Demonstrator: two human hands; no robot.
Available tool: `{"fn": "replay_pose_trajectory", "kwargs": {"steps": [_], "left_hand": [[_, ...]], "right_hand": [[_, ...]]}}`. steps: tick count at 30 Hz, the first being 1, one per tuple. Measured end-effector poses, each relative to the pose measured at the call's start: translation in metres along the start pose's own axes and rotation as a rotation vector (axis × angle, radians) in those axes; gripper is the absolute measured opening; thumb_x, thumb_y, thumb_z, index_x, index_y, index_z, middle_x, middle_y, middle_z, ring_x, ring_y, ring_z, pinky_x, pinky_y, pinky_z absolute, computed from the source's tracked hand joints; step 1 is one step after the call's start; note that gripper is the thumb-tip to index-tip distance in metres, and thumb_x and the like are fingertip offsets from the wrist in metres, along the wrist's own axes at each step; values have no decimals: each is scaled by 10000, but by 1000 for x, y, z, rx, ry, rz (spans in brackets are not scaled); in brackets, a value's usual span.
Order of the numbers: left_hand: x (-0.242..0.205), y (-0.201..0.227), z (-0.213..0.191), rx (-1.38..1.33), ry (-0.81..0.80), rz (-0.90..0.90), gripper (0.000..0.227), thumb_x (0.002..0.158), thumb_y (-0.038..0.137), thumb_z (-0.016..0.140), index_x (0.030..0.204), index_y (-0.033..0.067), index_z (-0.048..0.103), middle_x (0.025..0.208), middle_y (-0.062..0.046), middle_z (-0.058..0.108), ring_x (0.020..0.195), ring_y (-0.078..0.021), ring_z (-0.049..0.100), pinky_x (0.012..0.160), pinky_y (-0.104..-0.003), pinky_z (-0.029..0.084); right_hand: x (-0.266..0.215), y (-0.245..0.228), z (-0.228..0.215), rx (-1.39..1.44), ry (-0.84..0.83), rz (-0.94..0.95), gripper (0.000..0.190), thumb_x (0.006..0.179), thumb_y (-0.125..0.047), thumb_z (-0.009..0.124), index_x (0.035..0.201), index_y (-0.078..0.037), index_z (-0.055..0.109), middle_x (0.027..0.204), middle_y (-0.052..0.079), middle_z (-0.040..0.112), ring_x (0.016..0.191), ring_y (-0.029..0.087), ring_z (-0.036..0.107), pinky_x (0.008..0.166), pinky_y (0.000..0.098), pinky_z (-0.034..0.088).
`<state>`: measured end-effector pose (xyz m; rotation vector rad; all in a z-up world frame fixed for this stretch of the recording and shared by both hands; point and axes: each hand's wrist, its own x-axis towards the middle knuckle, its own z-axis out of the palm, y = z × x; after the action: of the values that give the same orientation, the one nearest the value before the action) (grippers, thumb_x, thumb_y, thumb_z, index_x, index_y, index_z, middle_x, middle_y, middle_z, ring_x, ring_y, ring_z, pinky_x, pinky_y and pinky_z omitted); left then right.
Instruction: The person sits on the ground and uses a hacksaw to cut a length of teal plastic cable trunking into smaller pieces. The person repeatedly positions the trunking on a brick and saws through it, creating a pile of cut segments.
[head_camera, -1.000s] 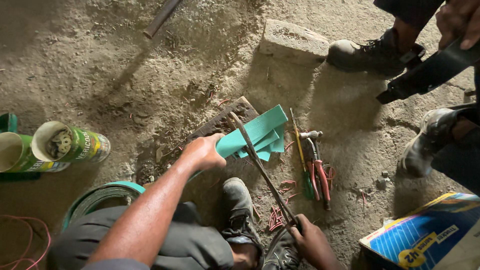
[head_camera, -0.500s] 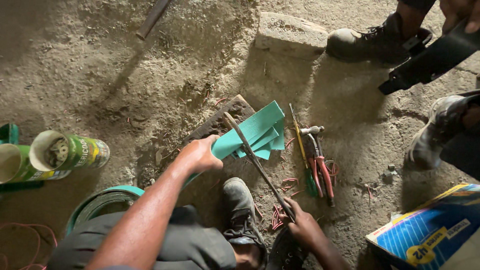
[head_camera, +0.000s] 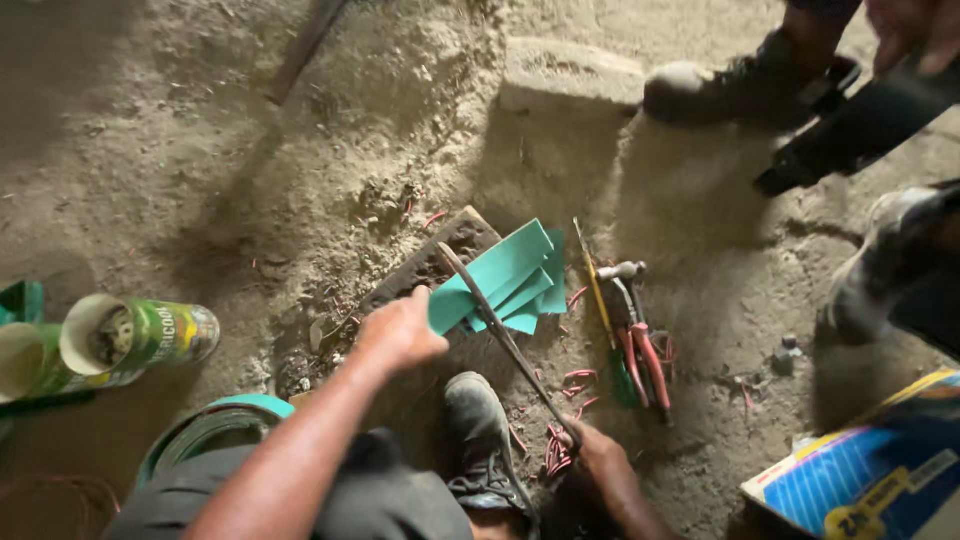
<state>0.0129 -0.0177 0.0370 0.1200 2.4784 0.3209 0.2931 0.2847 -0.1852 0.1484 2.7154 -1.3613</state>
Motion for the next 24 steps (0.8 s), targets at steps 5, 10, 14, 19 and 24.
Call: {"fn": "replay_pose_trajectory", "kwargs": {"steps": [5, 10, 14, 19, 24], "left_hand": [[20, 15, 24, -43, 109, -12, 474, 740, 322, 767, 1110, 30, 713, 1146, -220, 713, 1079, -391, 700, 938, -477, 564], [30, 16, 19, -11, 93, 25, 324, 762, 240, 711, 1037, 74, 758, 1115, -208, 746, 1065, -377, 724, 928, -473, 580], [30, 15, 27, -28, 74, 8, 381, 765, 256, 719, 1113, 103, 694, 1114, -202, 738, 1049, -383, 715, 916, -487, 568], [29, 22, 23, 11, 37, -14, 374, 792, 275, 721, 1108, 81, 765, 1169, -195, 726, 1110, -361, 707, 961, -457, 569], [28, 17, 28, 34, 77, 48, 446, 779, 220, 693, 1210, 107, 664, 1118, -196, 740, 1049, -384, 720, 893, -499, 584]], "right_hand": [[10, -5, 1, 171, -109, 133, 339, 968, -55, 530, 1268, -127, 667, 1040, 122, 806, 937, 167, 812, 779, 311, 604], [0, -58, -49, -52, -221, 220, 493, 876, -125, 724, 1358, -162, 624, 1054, 154, 782, 961, 242, 760, 820, 324, 579], [-3, -84, -57, 84, -63, -151, 567, 843, -65, 659, 1397, -90, 543, 1227, 222, 707, 1091, 332, 725, 858, 367, 572], [19, -104, -35, -33, -121, 146, 570, 885, -136, 686, 1433, -195, 544, 1135, 182, 749, 1005, 312, 754, 873, 383, 569], [-9, -100, -72, -144, -288, 341, 556, 922, -168, 690, 1456, -230, 546, 1156, 166, 746, 1036, 310, 753, 888, 384, 573]]}}
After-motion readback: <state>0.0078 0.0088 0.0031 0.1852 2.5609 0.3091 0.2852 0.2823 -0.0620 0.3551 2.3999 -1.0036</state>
